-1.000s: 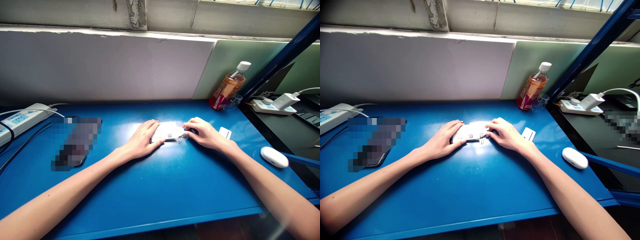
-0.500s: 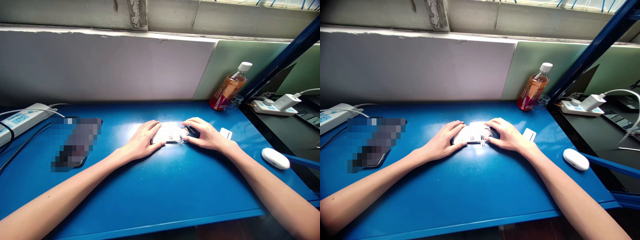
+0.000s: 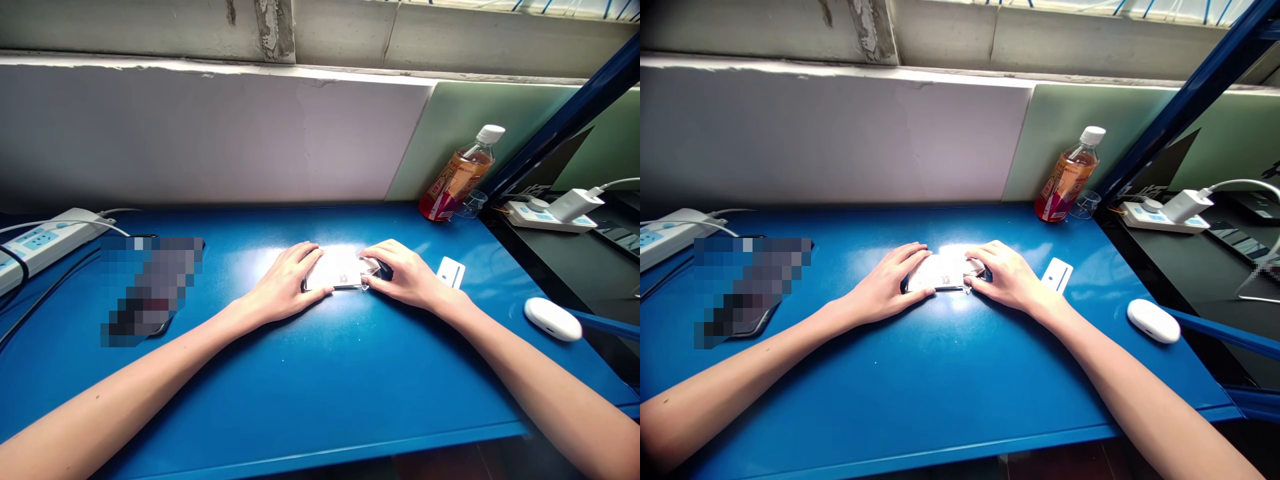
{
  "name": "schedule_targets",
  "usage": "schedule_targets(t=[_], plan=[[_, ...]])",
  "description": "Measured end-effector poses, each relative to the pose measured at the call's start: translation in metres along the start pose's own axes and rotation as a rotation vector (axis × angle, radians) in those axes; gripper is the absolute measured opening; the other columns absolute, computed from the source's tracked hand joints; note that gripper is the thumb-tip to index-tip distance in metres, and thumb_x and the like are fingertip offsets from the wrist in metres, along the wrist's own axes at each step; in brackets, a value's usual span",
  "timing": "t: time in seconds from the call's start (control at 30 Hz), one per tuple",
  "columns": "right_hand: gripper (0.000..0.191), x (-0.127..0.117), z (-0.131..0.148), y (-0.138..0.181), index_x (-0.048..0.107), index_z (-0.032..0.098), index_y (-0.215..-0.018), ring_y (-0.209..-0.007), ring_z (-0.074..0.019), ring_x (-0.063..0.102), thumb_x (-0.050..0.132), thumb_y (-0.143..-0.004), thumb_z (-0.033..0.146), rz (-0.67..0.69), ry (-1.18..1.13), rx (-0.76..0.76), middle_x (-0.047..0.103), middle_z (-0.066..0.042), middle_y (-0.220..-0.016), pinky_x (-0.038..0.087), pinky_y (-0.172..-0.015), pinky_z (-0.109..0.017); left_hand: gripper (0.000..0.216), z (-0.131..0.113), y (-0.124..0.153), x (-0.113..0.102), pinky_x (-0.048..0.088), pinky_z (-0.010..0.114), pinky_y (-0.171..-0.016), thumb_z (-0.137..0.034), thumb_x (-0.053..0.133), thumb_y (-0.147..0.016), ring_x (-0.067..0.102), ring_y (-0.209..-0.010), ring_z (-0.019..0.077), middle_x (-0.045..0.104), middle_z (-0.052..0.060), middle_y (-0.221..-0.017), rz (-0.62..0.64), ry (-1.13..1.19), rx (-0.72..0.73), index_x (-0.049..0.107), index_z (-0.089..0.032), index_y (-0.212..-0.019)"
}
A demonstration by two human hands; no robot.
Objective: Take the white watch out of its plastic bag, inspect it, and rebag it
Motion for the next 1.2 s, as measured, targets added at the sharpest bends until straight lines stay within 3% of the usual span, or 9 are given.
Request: schedule_targets(t=[0.27,0.53,0.9,1.0,1.2], plan=[[0.031,-0.010,-0.014,0.003,0.067,0.018,-0.112,-0.094,-0.0281,0.066,0.070,-0.085,0.033,0.095,0.107,0.054,0.069,-0.012,-0.107,0.056,-0.076,-0.041,0.073,0.000,-0.001,0.000,0.036,0.055,-0.117,-0.060,0.056,-0.091,0.041,-0.142,0.0384,0.047,0.024,-0.150,0.006,0.003,-0.014,0.050,-0.008,-0.142],[0.044,0.003,-0.013,0.005,0.064,0.020,-0.130,-0.119,-0.0313,0.060,0.062,-0.093,0.044,0.124,0.021,0.000,0.061,-0.016,-0.130,0.052,-0.100,-0.048,0.072,0.000,0.000,0.001,0.037,0.055,-0.116,-0.058,0.057,-0.091,0.041,-0.142,0.0381,0.047,0.023,-0.150,0.008,-0.003,-0.010,0.049,-0.009,-0.143],[0.032,-0.009,-0.012,0.002,0.062,0.019,-0.119,-0.110,-0.0309,0.064,0.063,-0.093,0.038,0.180,0.026,0.000,0.064,-0.016,-0.122,0.056,-0.091,-0.045,0.070,0.000,-0.001,-0.001,0.037,0.055,-0.116,-0.059,0.057,-0.091,0.042,-0.141,0.0379,0.049,0.022,-0.149,-0.009,0.003,-0.013,0.051,-0.010,-0.140],[0.030,-0.015,-0.019,0.002,0.060,0.019,-0.119,-0.105,-0.0310,0.066,0.058,-0.096,0.037,0.159,0.063,0.008,0.067,-0.015,-0.115,0.056,-0.089,-0.045,0.067,-0.001,-0.002,-0.002,0.037,0.054,-0.116,-0.059,0.055,-0.092,0.044,-0.140,0.0373,0.052,0.022,-0.146,-0.021,0.019,-0.009,0.053,-0.010,-0.138],[0.030,-0.025,-0.034,0.001,0.056,0.022,-0.125,-0.107,-0.0304,0.065,0.053,-0.098,0.032,0.040,0.088,0.036,0.064,-0.014,-0.121,0.054,-0.091,-0.046,0.063,-0.002,-0.002,-0.003,0.038,0.054,-0.115,-0.058,0.056,-0.092,0.046,-0.138,0.0375,0.054,0.021,-0.143,-0.020,0.030,-0.001,0.054,-0.012,-0.134]])
Point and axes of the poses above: each hand's wrist, its own y-axis away from the middle knuckle, its own x-axis out of the palm, z = x × y, the point moved 6 cm from there along -y, towards the middle knuckle
